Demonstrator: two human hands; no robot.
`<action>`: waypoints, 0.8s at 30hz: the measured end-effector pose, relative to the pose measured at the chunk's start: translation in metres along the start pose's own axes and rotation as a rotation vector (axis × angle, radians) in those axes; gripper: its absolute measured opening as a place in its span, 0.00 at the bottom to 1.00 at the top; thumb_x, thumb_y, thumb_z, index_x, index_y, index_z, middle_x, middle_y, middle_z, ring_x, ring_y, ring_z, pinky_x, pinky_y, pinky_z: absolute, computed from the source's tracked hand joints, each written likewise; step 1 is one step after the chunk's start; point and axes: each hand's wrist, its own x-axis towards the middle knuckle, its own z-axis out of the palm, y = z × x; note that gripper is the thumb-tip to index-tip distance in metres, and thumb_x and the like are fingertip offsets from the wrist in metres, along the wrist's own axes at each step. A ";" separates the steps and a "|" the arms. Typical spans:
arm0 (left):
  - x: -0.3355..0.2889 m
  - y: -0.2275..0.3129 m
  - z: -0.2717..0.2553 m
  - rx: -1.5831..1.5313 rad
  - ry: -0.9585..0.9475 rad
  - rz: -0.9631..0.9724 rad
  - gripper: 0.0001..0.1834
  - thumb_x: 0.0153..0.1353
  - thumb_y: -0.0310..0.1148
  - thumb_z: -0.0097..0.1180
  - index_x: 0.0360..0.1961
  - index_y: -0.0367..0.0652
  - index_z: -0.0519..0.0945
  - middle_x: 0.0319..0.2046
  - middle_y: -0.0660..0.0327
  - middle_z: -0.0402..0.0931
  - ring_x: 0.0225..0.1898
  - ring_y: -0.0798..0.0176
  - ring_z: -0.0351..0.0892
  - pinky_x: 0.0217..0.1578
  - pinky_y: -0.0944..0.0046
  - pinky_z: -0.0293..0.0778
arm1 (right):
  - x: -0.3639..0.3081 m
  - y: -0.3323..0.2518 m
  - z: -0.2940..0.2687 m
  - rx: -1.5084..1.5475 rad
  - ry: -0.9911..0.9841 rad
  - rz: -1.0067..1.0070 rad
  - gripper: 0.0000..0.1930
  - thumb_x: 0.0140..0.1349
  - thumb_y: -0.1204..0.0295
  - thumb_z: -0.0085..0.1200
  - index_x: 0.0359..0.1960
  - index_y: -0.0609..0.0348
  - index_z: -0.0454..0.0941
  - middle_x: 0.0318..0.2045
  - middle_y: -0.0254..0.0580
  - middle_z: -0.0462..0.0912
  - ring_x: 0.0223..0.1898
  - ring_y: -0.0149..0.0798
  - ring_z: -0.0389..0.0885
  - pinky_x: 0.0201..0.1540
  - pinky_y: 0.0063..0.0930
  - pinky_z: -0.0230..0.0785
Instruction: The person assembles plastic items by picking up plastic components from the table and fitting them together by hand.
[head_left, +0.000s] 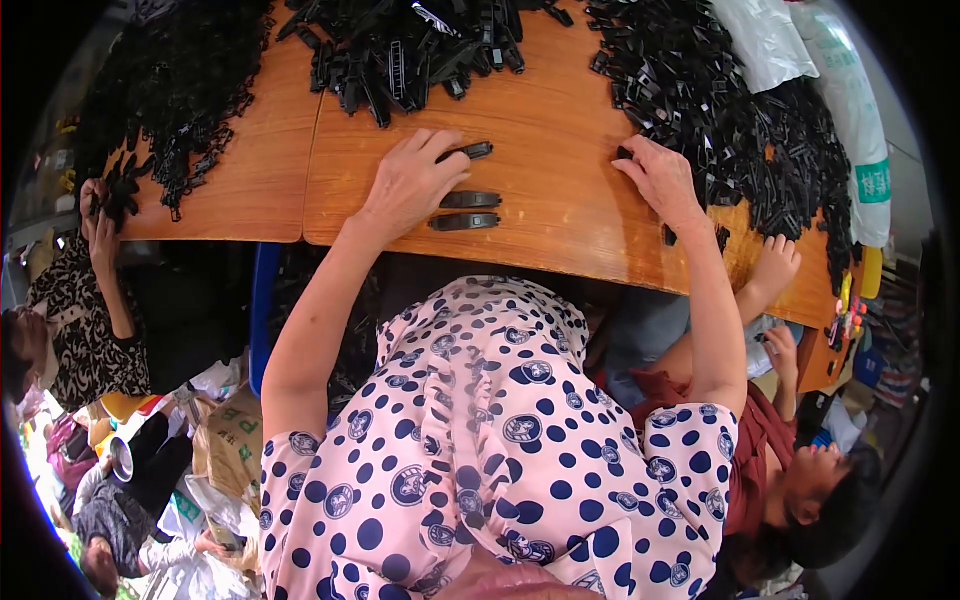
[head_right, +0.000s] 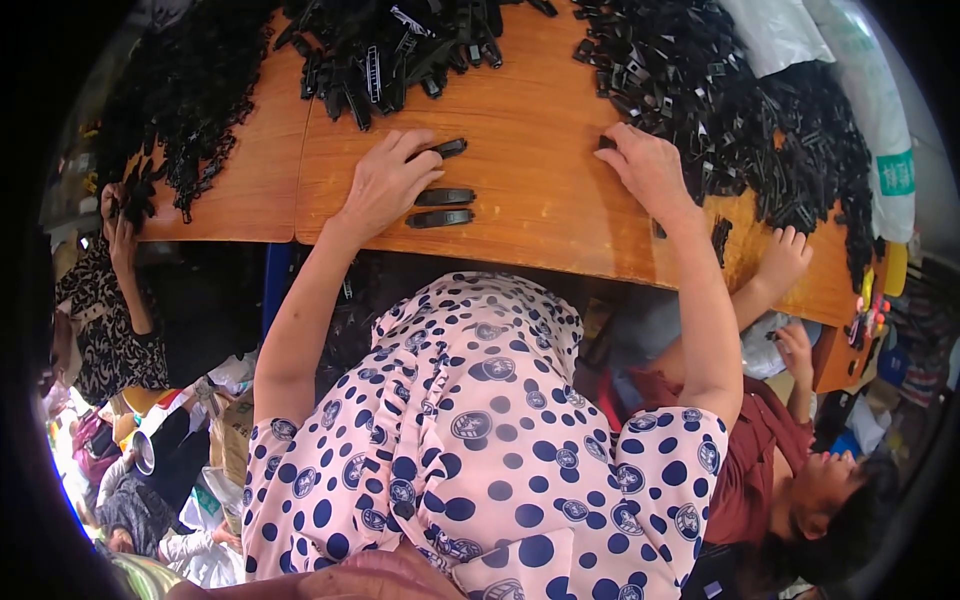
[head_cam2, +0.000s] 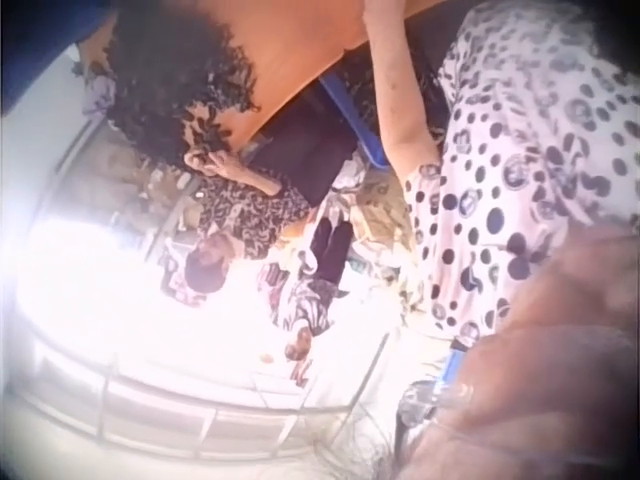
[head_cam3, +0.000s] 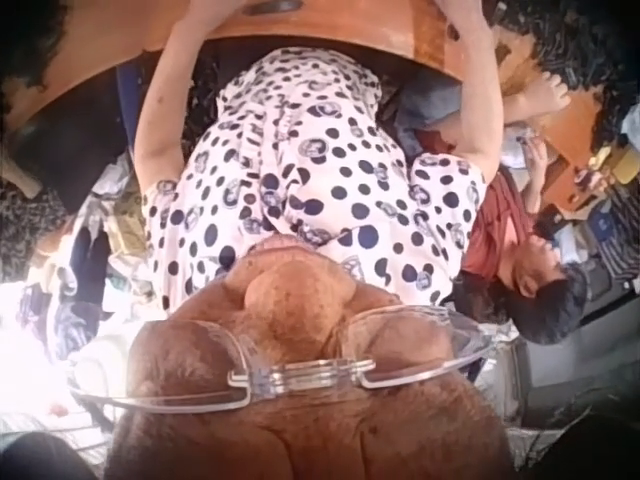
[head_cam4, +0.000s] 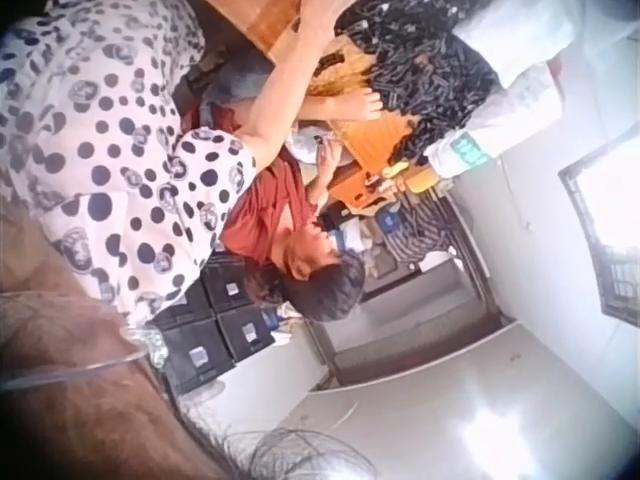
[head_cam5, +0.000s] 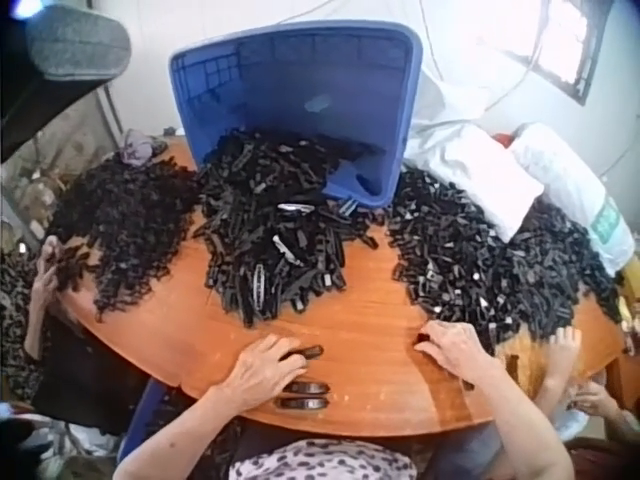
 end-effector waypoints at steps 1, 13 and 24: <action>-0.001 0.003 -0.001 -0.035 0.076 -0.091 0.12 0.54 0.31 0.67 0.38 0.41 0.79 0.39 0.60 0.75 0.41 0.52 0.76 0.43 0.55 0.74 | 0.001 -0.002 0.002 -0.037 0.010 -0.012 0.12 0.62 0.64 0.63 0.41 0.57 0.78 0.35 0.44 0.85 0.36 0.51 0.84 0.35 0.40 0.76; -0.008 -0.005 0.011 -0.211 0.082 -0.300 0.09 0.56 0.32 0.66 0.35 0.39 0.81 0.33 0.58 0.75 0.39 0.51 0.76 0.40 0.56 0.73 | 0.069 -0.110 0.023 0.047 -0.130 -0.434 0.12 0.61 0.67 0.63 0.40 0.56 0.74 0.31 0.44 0.83 0.33 0.51 0.84 0.31 0.42 0.75; -0.008 -0.004 0.010 -0.203 0.071 -0.281 0.10 0.53 0.33 0.67 0.35 0.41 0.82 0.34 0.61 0.77 0.40 0.53 0.77 0.41 0.56 0.74 | 0.077 -0.117 0.010 0.099 -0.268 -0.378 0.12 0.62 0.67 0.61 0.35 0.60 0.72 0.32 0.48 0.83 0.34 0.56 0.83 0.32 0.45 0.75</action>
